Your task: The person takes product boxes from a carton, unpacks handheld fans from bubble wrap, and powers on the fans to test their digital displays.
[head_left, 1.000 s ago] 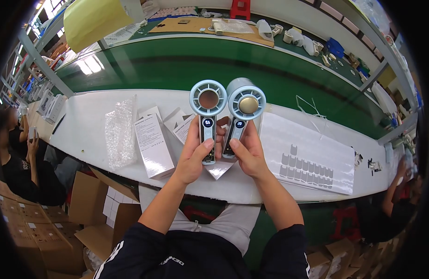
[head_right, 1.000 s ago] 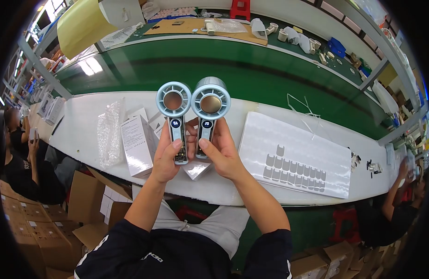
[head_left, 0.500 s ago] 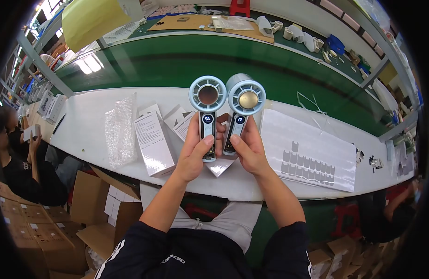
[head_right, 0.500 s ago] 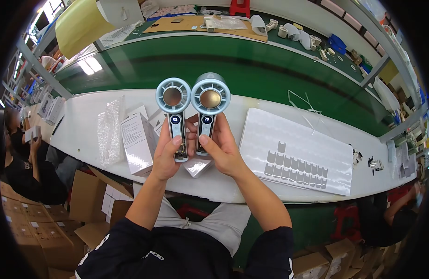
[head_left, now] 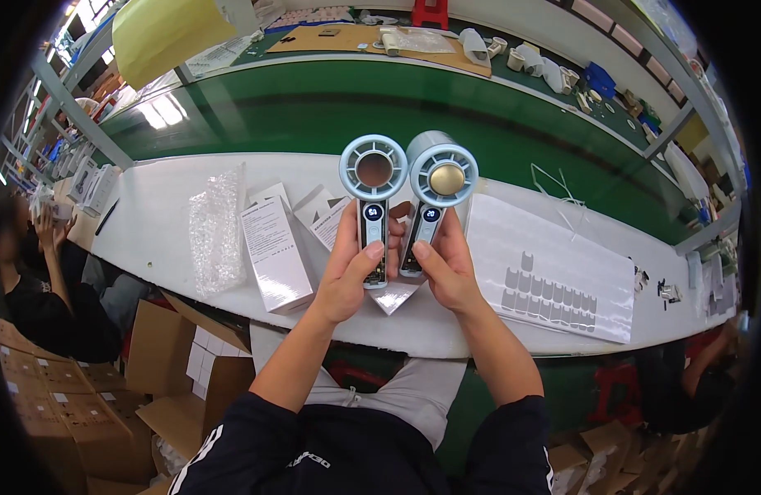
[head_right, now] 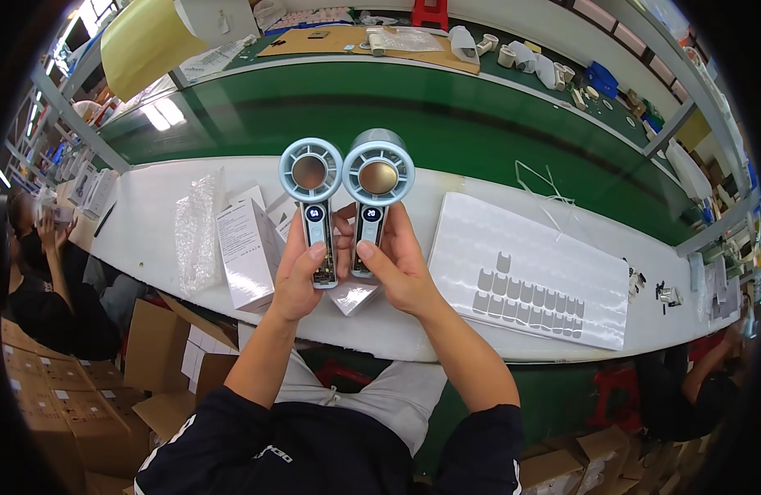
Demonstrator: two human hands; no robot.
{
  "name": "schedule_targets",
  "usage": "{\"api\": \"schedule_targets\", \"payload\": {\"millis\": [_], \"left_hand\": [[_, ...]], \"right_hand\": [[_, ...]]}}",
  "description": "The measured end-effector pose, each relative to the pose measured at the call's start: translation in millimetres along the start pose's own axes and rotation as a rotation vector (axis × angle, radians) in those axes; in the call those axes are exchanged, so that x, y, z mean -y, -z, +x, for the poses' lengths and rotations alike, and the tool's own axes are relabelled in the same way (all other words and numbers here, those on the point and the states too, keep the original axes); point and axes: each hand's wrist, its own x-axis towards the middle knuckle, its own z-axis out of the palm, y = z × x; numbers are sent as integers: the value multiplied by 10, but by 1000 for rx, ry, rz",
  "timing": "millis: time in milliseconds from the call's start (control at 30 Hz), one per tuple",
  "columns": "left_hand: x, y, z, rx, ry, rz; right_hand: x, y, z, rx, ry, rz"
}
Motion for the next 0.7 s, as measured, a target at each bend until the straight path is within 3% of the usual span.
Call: {"api": "schedule_targets", "payload": {"millis": [700], "left_hand": [[12, 9, -17, 11, -6, -10]], "right_hand": [[62, -45, 5, 17, 21, -22]]}}
